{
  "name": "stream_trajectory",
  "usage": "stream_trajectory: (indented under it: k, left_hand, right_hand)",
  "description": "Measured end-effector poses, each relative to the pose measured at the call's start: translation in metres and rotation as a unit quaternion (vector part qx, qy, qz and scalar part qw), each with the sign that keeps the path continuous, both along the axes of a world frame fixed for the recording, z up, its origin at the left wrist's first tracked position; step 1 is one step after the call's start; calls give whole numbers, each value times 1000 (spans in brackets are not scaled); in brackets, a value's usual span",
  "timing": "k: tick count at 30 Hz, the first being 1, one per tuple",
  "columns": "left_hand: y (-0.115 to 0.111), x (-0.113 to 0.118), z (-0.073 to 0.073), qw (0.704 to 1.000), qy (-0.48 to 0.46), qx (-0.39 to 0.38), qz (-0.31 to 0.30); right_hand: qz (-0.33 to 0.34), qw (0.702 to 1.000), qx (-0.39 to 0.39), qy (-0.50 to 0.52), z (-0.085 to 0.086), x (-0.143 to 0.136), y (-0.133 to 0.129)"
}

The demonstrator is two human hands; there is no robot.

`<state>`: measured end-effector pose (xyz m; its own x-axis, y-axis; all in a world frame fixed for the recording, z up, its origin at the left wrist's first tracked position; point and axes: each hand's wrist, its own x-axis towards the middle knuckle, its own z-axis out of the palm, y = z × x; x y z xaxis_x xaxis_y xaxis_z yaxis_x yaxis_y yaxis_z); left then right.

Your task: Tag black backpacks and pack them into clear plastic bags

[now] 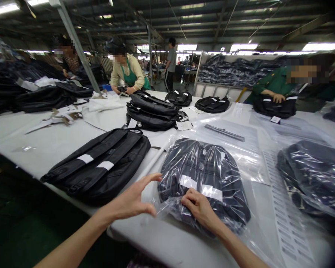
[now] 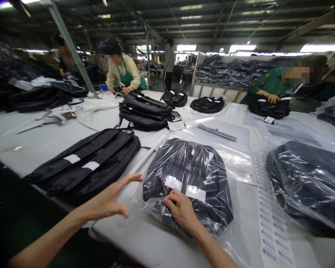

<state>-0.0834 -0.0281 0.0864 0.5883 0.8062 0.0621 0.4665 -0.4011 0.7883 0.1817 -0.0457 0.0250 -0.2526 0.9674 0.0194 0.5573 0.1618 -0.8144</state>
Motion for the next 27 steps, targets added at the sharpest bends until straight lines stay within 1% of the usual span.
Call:
stream_trajectory:
  k: [1,2,4,5,6,7,8,9,10,11,12,13,14,15,16,17,18,20,22,24,26,27]
  left_hand:
    - [-7,-15,-10,999,38,38,-5]
    - [-15,-27,-23,994,81,77,-16]
    - [-29,-39,-54,977,135,166,-11]
    - [-34,-39,-68,967,136,215,3]
    - [-38,-35,-78,958,119,262,23]
    - [-41,-28,-85,949,88,301,40]
    - [-42,-20,-88,943,46,327,52]
    - [-41,-12,-88,942,-4,329,58]
    - [-39,-3,-85,949,-57,303,70]
    - [-37,4,-82,958,-107,249,97]
    - [-33,9,-79,962,-154,176,142]
    - [-29,13,-78,956,-195,92,200]
    - [-24,16,-78,936,-232,6,263]
    - [-19,18,-79,908,-263,-70,319]
    - [-14,19,-83,879,-288,-128,359]
    - [-10,19,-87,855,-309,-170,382]
    - [-5,19,-92,838,-321,-198,395]
    - [2,18,-101,825,-319,-227,408]
    - [7,18,-107,822,-308,-242,412]
    - [9,15,-111,822,-300,-252,413]
    - [10,11,-109,829,-289,-256,406]
    - [9,7,-106,831,-285,-259,401]
  right_hand:
    - [-1,1000,-1,3,0,0,0]
    - [-3,1000,-2,5,-1,0,0]
    - [-6,1000,-1,7,-2,0,0]
    - [-6,1000,0,7,-2,0,-1]
    - [-6,1000,3,8,-3,0,-1]
    - [-6,1000,6,8,-3,0,-1]
    - [-6,1000,9,9,-3,0,-1]
    - [-8,1000,11,10,-3,0,-1]
    - [-9,1000,13,11,-3,0,-1]
    - [-11,1000,13,11,-3,0,-1]
    - [-14,1000,12,11,-3,0,-1]
    - [-17,1000,10,10,-3,0,-1]
    - [-21,1000,8,8,-3,0,-1]
    - [-26,1000,5,6,-3,-1,-1]
    - [-30,1000,3,3,-3,-1,0]
    - [-34,999,2,0,-3,-1,0]
    - [-38,999,-1,-3,-2,-2,1]
    - [-48,999,-3,-7,-2,-3,2]
    - [-59,998,-6,-11,-1,-5,3]
    - [-71,997,-8,-10,0,-7,4]
    - [-85,996,-10,-1,1,-8,4]
    - [-94,996,-10,4,1,-9,4]
